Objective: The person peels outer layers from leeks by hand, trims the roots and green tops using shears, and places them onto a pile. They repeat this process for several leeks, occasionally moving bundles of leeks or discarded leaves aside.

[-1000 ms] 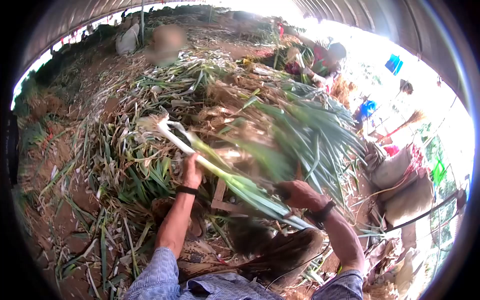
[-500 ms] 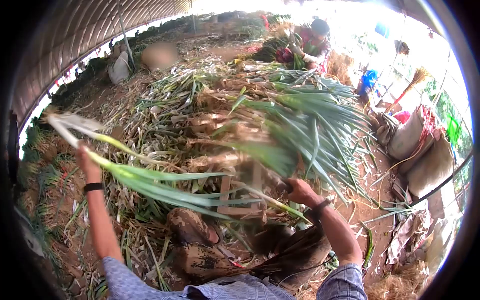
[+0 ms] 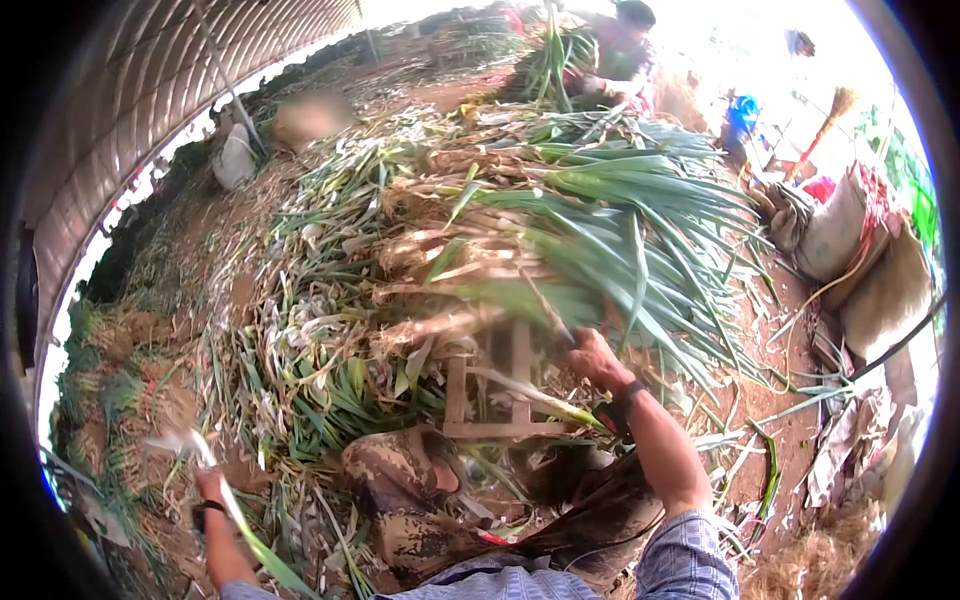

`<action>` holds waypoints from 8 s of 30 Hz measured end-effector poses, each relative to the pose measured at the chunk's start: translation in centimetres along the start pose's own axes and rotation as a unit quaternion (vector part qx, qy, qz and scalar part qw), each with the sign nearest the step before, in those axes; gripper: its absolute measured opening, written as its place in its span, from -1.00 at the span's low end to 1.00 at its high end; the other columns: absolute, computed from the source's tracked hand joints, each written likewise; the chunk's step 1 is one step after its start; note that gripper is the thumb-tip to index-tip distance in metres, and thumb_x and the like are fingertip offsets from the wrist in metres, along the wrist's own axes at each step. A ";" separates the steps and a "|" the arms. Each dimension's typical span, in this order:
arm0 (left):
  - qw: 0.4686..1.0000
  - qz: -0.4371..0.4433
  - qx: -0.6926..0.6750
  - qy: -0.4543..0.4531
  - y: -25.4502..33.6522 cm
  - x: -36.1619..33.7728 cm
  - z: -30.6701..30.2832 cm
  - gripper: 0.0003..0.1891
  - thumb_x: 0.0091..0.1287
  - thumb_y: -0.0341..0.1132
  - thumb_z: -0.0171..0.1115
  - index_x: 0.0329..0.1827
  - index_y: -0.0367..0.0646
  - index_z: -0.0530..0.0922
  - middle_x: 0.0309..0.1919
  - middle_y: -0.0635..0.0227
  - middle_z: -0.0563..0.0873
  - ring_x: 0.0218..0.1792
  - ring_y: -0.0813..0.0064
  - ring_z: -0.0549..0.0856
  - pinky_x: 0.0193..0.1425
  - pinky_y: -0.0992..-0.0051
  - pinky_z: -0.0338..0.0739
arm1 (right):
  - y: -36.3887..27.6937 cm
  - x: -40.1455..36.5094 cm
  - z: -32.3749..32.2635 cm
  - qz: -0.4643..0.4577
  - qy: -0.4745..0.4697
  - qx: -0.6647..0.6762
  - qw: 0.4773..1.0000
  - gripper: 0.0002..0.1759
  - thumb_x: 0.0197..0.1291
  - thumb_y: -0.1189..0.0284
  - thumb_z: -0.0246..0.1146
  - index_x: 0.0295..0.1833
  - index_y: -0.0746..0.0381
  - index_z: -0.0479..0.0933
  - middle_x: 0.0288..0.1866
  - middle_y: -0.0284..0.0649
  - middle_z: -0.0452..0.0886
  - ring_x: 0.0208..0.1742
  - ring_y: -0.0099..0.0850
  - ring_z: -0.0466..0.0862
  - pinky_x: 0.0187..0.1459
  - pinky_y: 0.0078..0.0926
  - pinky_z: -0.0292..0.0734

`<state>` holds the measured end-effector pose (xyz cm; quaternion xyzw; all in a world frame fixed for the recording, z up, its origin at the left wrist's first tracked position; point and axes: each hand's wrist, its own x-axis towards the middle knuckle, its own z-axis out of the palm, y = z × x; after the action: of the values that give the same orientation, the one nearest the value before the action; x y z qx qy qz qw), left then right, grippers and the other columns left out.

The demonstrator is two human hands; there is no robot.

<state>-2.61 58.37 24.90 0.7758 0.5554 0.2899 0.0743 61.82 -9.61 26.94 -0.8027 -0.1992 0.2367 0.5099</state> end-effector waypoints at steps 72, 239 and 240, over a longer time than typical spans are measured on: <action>0.403 -0.292 -0.687 -0.529 58.6 -30.6 35.6 -0.47 0.65 0.09 -0.23 0.58 0.14 0.14 0.58 0.17 0.22 0.58 -0.05 0.22 0.44 -0.32 0.31 | -6.5 5.0 4.0 -0.160 -0.115 -0.356 0.913 -0.66 0.18 0.28 0.34 0.06 0.13 0.66 -0.25 0.03 0.72 -0.18 0.05 0.71 -0.16 -0.05 0.59; 0.754 0.564 0.180 0.283 37.9 9.5 -31.9 -0.41 0.19 -0.49 0.22 0.38 -0.24 0.46 0.31 -0.01 0.55 0.40 -0.05 0.45 0.48 0.07 0.24 | -7.5 -14.5 -8.0 -0.243 0.210 0.095 0.942 -0.55 0.16 0.49 0.38 0.17 0.35 0.53 -0.25 -0.24 0.62 -0.29 -0.44 0.63 -0.18 -0.42 0.63; 0.740 0.591 0.147 0.285 38.1 9.4 -30.1 -0.47 0.25 -0.46 0.19 0.35 -0.24 0.48 0.26 -0.02 0.59 0.35 -0.08 0.49 0.42 0.09 0.33 | -8.3 -15.8 -8.4 -0.258 0.239 0.076 0.933 -0.58 0.18 0.51 0.36 0.17 0.34 0.52 -0.27 -0.29 0.60 -0.31 -0.50 0.61 -0.20 -0.48 0.62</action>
<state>14.55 46.43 69.74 0.8307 0.0162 0.3983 -0.3886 53.31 -21.26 40.41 -0.7151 -0.2532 -0.0880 0.6456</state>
